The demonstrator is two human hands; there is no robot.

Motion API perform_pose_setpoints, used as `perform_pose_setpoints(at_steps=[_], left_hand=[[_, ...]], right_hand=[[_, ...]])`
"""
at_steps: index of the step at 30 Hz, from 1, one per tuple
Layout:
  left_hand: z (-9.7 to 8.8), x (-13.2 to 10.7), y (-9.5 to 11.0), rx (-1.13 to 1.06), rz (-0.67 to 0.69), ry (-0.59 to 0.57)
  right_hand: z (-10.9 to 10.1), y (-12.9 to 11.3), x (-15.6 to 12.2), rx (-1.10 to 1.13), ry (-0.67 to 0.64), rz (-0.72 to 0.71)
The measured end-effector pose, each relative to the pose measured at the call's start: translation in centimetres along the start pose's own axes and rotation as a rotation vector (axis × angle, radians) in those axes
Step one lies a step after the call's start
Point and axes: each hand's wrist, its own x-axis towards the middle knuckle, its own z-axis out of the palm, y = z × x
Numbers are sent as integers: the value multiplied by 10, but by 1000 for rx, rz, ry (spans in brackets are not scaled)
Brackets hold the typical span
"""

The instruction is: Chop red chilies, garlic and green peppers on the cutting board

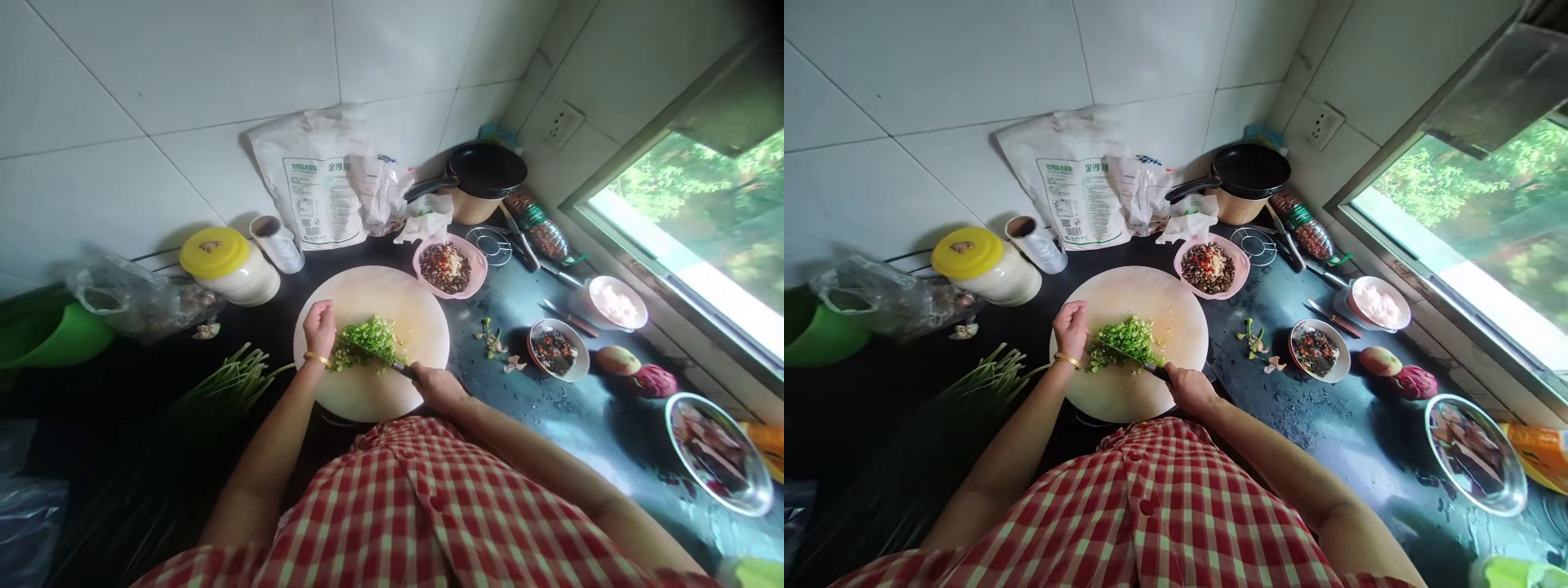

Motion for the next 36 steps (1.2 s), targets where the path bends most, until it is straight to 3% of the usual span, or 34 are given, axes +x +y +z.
perform_pose_setpoints(at_steps=[6, 9, 13, 16, 19, 22, 26, 29, 32, 36], left_hand=[[6, 30, -15, -39, -105, 24], [7, 20, -19, -55, -98, -23], [6, 9, -3, -7, 16, -24], [9, 24, 2, -13, 20, 44], [14, 38, -9, -32, -55, 61], [18, 33, -18, -31, -84, 30], [18, 17, -9, -8, -7, 8], [16, 22, -2, -4, 8, 55], [17, 32, -10, -29, -55, 91], [21, 24, -18, -10, -49, 58]], right_hand=[[-34, -1, 1, -113, 135, -31], [-20, 0, 3, -116, 84, 37], [-8, 5, 2, -81, 59, 64], [-32, 6, 3, -115, 99, 25], [-52, 7, 10, -188, 120, 19], [-40, 14, 19, -203, 99, 39], [-15, 23, 22, -158, 102, 65], [-26, 24, 22, -168, 140, 12], [-45, 25, 27, -215, 162, 4], [-38, 32, 35, -211, 95, 66]])
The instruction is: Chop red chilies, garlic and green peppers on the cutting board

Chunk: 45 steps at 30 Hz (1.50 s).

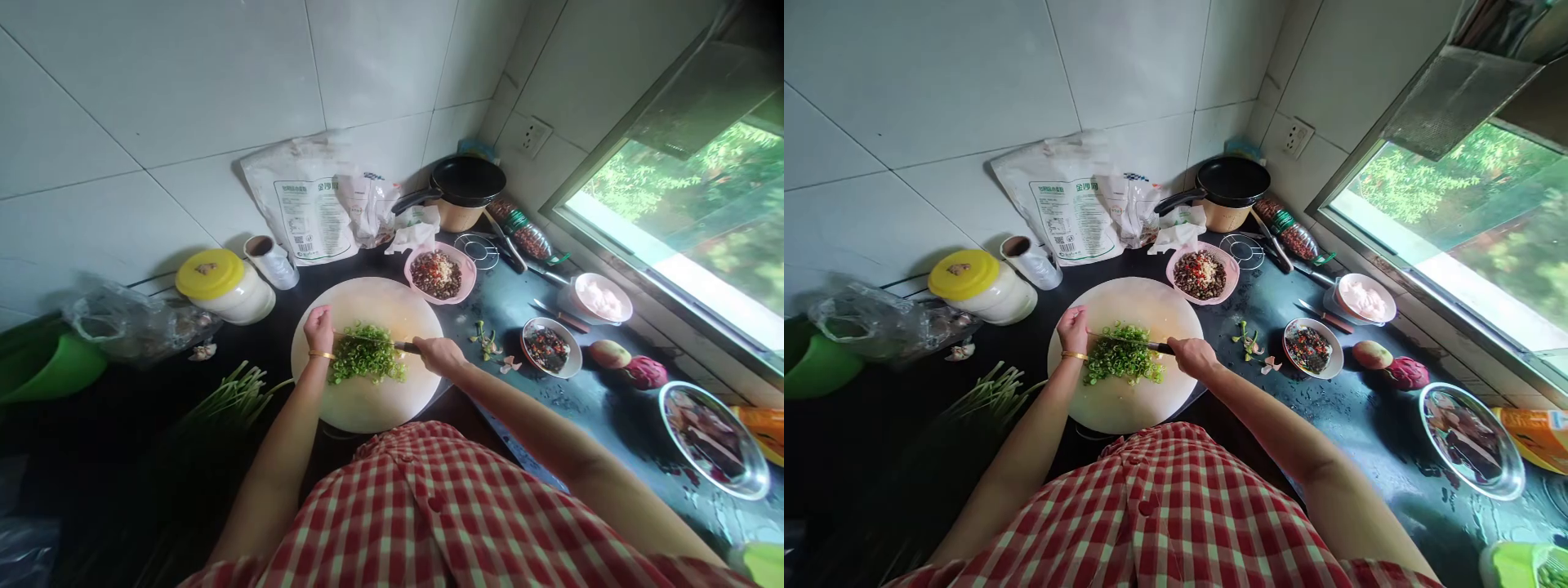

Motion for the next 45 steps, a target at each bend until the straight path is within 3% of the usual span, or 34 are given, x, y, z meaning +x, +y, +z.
perform_pose_setpoints(at_steps=[3, 6, 10, 16, 22, 26, 29, 34, 38, 41, 45], left_hand=[[1, -5, 8, 25, 58, 7], [3, 7, 14, 13, 77, 60], [10, 24, 5, -13, -19, 52], [15, 14, -2, 0, 37, -14], [7, 18, -2, -16, -41, 17], [3, 6, 13, -13, 57, -42], [-7, 1, 23, -3, 90, -2], [-31, -3, 11, -12, -48, -14], [-37, -15, 10, 24, 19, -50], [-40, -12, 18, 30, 58, -23], [-49, -3, 12, -23, -14, -29]], right_hand=[[7, 2, 0, 29, 0, 10], [-8, 3, 0, 17, 71, -29], [-25, 5, 8, -17, 110, -59], [-4, 9, 12, 24, -6, 46], [-2, -10, 3, 14, 20, -16], [16, -19, -8, 49, 1, 93], [13, -21, -17, 67, 35, 20], [10, -39, -27, 53, 49, -35], [26, -44, -27, 46, 20, 17], [20, -43, -29, 66, 38, -26], [7, -55, -37, 72, 69, -109]])
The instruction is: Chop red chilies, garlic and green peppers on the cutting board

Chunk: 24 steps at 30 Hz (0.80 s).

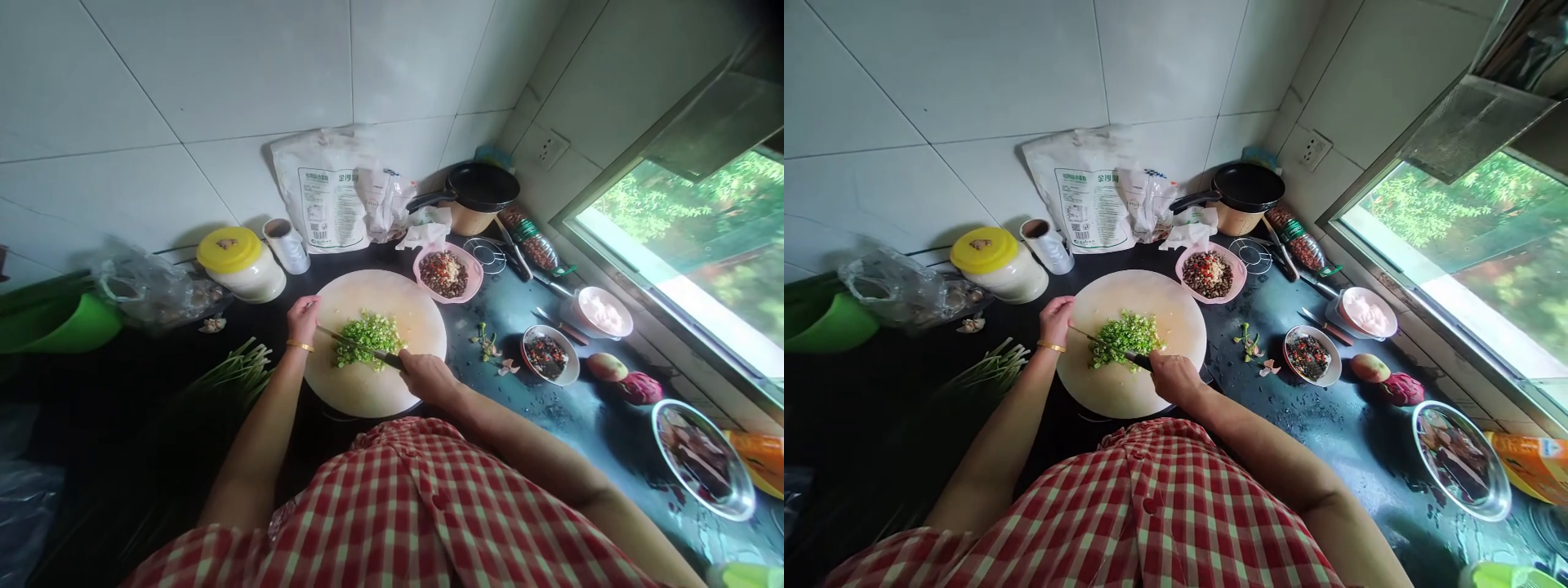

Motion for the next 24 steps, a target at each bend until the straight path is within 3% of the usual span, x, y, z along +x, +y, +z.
perform_pose_setpoints(at_steps=[3, 7, 10, 13, 15, 19, 22, 24], left_hand=[[-3, -7, -8, 3, -35, -31], [-3, -17, 1, 78, 57, -7], [-14, -13, 9, 117, 79, 12], [-32, -8, 3, 159, -9, -40], [-36, -7, -5, 184, -74, -77], [-15, -6, -4, 149, -57, -99], [8, -19, 15, 93, -17, -49], [17, -44, 26, 56, -9, -10]], right_hand=[[10, -6, 0, -6, -59, 60], [24, 2, 2, 32, -76, 112], [19, 0, -3, 120, -63, 13], [18, -14, -8, 245, -143, -166], [24, -23, -9, 292, -194, -186], [32, -17, -11, 223, -148, -24], [14, 16, -18, 118, -75, -11], [-5, 48, -21, 45, -93, -42]])
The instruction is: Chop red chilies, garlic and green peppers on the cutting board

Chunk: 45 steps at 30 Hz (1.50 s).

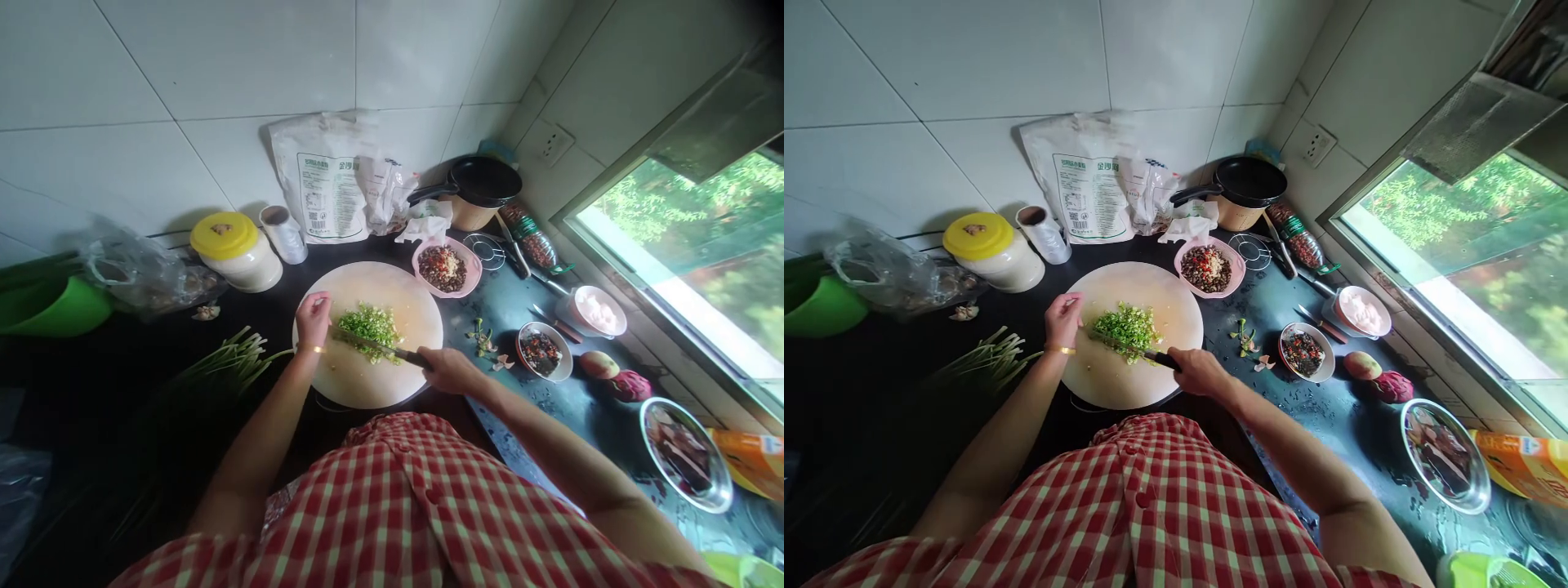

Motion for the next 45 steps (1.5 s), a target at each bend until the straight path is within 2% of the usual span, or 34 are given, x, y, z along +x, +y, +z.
perform_pose_setpoints(at_steps=[2, 5, 7, 9, 12, 16, 19, 21, 24, 27, 30, 34, 37, 41, 45], left_hand=[[7, -39, 3, -49, -34, -15], [22, -102, -10, -114, -162, -44], [34, -128, -22, -122, -213, -6], [44, -134, -28, -112, -196, 62], [41, -112, -20, -70, -81, 174], [17, -53, -1, 8, 44, 304], [5, -8, -8, 18, 28, 322], [3, 10, -22, -32, -19, 284], [8, 14, -38, -96, -43, 228], [12, 5, -35, -59, 22, 211], [13, 11, -23, -18, 42, 256], [18, 31, -23, -80, -38, 254], [25, 30, -26, -60, -60, 193], [29, 24, -19, 27, 42, 173], [31, 45, -21, -36, 40, 254]], right_hand=[[-17, 33, -1, -47, -105, -31], [-28, 76, 16, -108, -286, -76], [-29, 92, 36, -188, -297, -90], [-29, 97, 59, -268, -230, -107], [-36, 89, 83, -310, -106, -142], [-53, 68, 82, -253, -45, -221], [-56, 50, 65, -176, -85, -330], [-46, 39, 54, -137, -87, -336], [-18, 28, 46, -126, -37, -186], [1, 24, 44, -115, -30, -31], [-9, 22, 42, -105, -12, -12], [-33, 19, 45, -148, 39, 11], [-24, 20, 50, -139, 4, 73], [-7, 25, 50, -88, 6, 112], [-32, 27, 53, -127, 72, 68]])
